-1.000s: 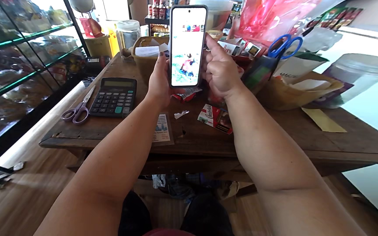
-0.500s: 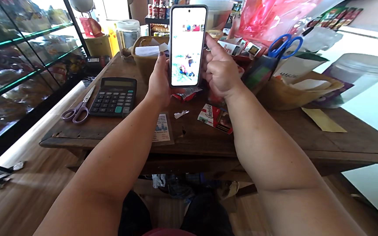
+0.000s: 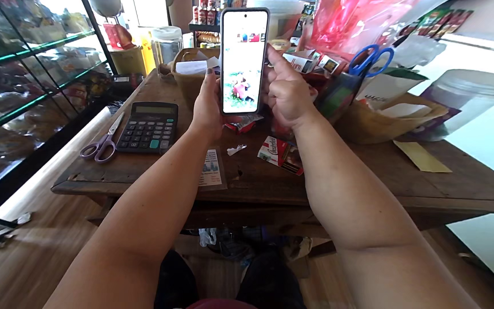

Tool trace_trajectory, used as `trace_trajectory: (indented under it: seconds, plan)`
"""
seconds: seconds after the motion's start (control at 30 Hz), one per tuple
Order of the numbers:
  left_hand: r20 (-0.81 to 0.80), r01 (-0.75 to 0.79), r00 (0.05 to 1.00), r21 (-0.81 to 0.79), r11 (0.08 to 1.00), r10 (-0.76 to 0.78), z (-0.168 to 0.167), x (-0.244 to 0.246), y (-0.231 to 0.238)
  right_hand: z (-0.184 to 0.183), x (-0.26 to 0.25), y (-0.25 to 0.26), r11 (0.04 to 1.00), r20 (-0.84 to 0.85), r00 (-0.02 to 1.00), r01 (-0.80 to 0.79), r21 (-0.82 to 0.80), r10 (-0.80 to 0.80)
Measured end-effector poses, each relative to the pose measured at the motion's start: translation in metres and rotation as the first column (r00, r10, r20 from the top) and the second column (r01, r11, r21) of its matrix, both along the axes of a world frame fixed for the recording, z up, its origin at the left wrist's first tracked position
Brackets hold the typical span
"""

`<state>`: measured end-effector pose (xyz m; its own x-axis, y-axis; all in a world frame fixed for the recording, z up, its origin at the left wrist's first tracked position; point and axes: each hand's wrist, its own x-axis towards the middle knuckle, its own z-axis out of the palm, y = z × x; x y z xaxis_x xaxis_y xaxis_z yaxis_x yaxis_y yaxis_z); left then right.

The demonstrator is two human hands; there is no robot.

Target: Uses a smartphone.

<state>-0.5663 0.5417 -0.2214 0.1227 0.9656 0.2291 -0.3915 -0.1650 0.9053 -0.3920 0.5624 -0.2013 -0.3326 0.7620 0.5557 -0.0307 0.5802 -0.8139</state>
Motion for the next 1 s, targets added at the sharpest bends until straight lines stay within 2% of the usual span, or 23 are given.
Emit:
trace_trajectory:
  seconds: [1.0]
  plan:
    - [-0.007,-0.008,1.000,0.003,1.000,0.008,0.0007,-0.0004,-0.0016,0.0006,0.0000,-0.0012,1.000,0.008,1.000,-0.008,0.008,0.008]
